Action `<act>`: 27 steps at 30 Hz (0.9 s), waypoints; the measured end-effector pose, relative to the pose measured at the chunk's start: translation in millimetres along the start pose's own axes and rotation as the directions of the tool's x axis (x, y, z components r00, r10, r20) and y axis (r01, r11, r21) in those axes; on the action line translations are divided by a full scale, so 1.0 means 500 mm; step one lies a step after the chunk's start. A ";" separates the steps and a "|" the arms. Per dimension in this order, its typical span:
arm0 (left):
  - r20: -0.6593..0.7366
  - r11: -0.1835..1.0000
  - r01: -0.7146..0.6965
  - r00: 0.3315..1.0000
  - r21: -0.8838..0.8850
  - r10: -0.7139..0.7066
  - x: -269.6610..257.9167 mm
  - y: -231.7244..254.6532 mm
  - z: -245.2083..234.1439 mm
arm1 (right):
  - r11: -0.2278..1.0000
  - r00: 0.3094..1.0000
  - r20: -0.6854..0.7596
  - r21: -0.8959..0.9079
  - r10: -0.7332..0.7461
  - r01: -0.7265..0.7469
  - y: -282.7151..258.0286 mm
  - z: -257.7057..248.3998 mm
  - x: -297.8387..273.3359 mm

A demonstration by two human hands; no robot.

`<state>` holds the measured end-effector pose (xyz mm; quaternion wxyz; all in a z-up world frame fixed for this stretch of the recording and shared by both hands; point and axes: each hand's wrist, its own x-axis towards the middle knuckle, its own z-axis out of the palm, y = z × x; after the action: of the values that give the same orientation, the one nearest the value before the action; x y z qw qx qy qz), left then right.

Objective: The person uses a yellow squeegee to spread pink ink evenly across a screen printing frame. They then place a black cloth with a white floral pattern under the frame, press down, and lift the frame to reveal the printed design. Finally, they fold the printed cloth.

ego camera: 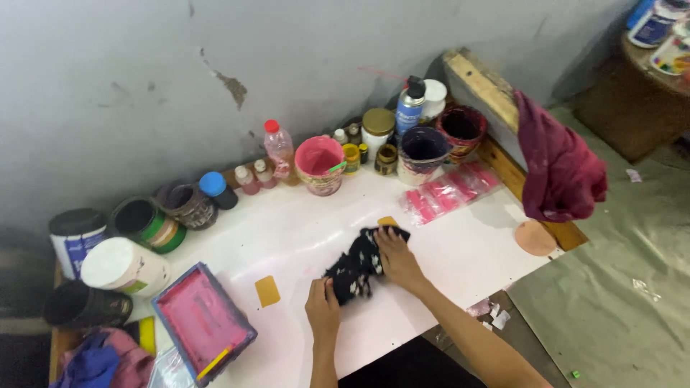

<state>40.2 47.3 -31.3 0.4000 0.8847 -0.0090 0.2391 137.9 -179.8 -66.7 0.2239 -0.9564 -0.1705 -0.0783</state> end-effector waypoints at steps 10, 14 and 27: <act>-0.298 0.988 -0.111 0.952 -0.109 0.074 0.002 0.054 -0.035 | 0.992 0.986 0.157 0.102 0.062 -0.078 -0.259 0.148 0.114; -0.398 0.989 0.099 0.907 -0.110 -0.135 0.039 0.104 -0.077 | 0.965 0.930 0.259 0.081 -0.261 0.248 -0.312 0.199 0.144; -0.256 0.978 0.150 0.949 -0.147 -0.184 0.015 0.046 -0.036 | 0.951 0.992 -0.036 -0.291 -0.119 0.104 -0.010 0.184 0.209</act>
<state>34.5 45.8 -1.5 0.4713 0.8148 0.1051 0.3208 240.0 -103.2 -122.8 0.0818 -0.9652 -0.2051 -0.1399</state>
